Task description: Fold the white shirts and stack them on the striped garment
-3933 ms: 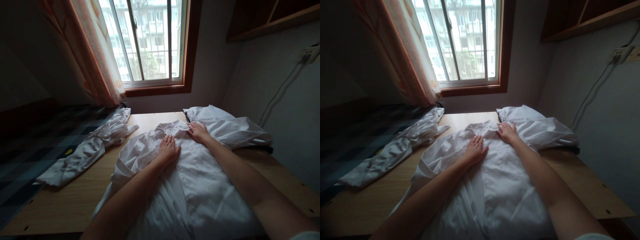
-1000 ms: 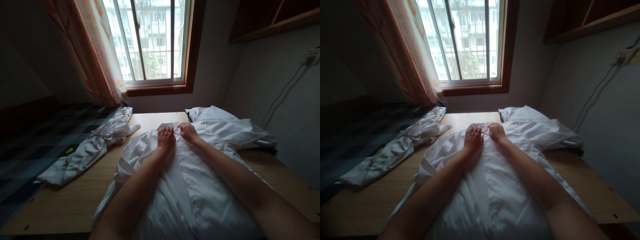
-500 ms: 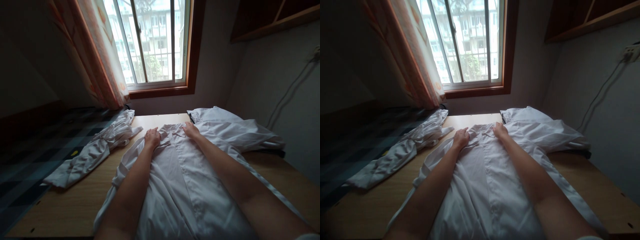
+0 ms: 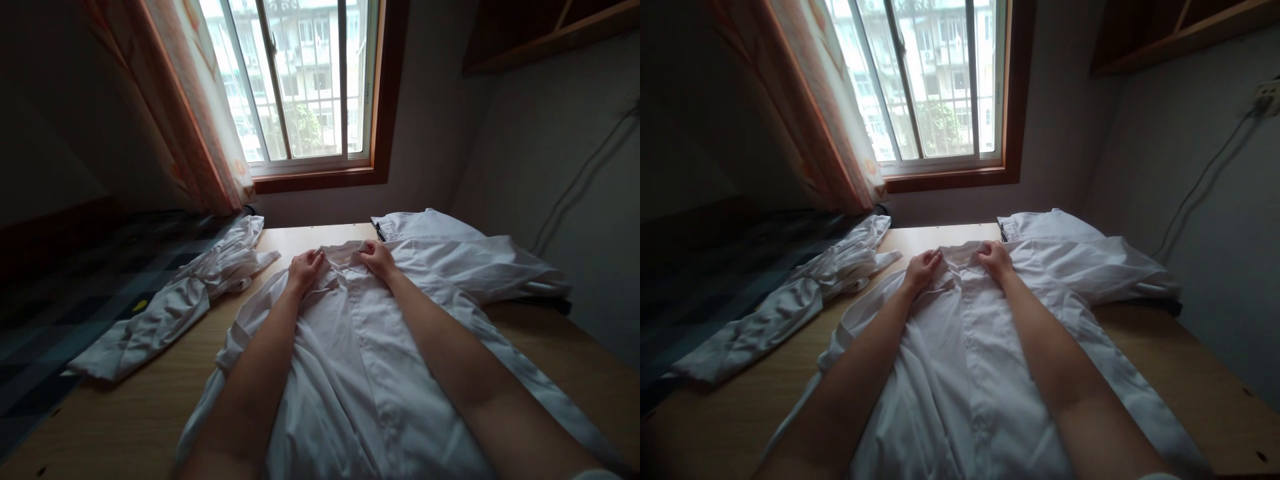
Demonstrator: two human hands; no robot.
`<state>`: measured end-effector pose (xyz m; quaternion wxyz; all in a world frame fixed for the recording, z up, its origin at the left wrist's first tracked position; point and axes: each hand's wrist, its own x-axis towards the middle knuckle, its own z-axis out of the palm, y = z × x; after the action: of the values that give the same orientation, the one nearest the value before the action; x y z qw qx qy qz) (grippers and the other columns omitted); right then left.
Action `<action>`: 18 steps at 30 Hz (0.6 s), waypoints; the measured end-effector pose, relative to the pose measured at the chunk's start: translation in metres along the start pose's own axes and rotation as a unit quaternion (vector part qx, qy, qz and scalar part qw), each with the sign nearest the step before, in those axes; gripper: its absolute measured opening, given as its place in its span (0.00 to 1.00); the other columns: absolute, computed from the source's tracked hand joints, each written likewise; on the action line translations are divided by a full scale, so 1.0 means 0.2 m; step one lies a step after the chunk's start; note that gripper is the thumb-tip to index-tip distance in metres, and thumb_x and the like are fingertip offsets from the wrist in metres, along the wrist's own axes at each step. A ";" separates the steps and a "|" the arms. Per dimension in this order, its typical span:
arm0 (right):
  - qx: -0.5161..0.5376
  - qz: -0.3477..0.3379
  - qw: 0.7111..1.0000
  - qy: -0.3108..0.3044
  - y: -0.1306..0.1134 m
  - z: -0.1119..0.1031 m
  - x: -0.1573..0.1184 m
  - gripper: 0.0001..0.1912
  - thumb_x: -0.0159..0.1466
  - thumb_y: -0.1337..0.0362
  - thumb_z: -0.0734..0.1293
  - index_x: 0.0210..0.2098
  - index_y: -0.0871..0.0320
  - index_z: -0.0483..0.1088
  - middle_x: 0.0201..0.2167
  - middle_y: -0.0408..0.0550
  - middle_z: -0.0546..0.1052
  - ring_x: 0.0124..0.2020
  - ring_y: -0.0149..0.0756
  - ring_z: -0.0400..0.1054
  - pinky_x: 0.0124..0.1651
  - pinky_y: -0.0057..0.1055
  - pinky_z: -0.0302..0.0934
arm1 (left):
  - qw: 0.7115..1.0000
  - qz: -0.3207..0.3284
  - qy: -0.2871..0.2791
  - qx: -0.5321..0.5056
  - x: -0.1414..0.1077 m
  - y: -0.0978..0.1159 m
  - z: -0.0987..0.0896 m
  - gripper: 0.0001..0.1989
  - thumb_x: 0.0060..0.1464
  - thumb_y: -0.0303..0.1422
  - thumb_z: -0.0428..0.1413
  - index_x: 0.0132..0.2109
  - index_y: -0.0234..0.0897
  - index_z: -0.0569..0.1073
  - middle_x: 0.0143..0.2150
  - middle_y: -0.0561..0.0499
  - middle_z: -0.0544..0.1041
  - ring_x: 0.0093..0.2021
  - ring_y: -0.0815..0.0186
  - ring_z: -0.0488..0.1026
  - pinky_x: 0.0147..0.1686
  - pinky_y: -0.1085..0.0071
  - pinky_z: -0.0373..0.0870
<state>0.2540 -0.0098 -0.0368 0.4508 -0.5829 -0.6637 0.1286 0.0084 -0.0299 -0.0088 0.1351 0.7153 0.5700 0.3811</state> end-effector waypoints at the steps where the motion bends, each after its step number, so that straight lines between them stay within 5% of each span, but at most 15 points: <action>1: 0.030 -0.002 0.999 0.010 0.00 0.00 0.00 0.10 0.55 0.60 0.67 0.36 0.56 0.75 0.36 0.47 0.77 0.39 0.40 0.70 0.44 0.33 0.66 | 1.000 0.002 0.005 -0.021 0.00 0.00 0.00 0.14 0.58 0.43 0.55 0.36 0.39 0.78 0.30 0.51 0.79 0.35 0.63 0.73 0.35 0.71 0.66; 10: 0.120 -0.013 0.992 0.033 0.00 -0.03 -0.03 0.11 0.55 0.57 0.67 0.36 0.55 0.72 0.27 0.40 0.76 0.29 0.36 0.69 0.37 0.30 0.63 | 0.985 -0.019 0.055 -0.164 -0.02 0.04 0.01 0.07 0.59 0.37 0.53 0.34 0.39 0.68 0.24 0.59 0.68 0.25 0.69 0.64 0.28 0.74 0.62; 18: 0.029 -0.006 0.998 0.056 -0.08 -0.05 -0.04 0.13 0.61 0.53 0.66 0.31 0.56 0.74 0.26 0.44 0.77 0.30 0.37 0.70 0.35 0.30 0.58 | 0.992 -0.042 0.090 -0.082 0.00 0.07 0.00 0.04 0.61 0.33 0.53 0.38 0.39 0.70 0.29 0.54 0.75 0.30 0.66 0.71 0.33 0.72 0.63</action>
<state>0.2497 -0.0249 -0.0237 0.5049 -0.5722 -0.6364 0.1122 0.0178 -0.0353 0.0000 0.1573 0.6400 0.5758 0.4839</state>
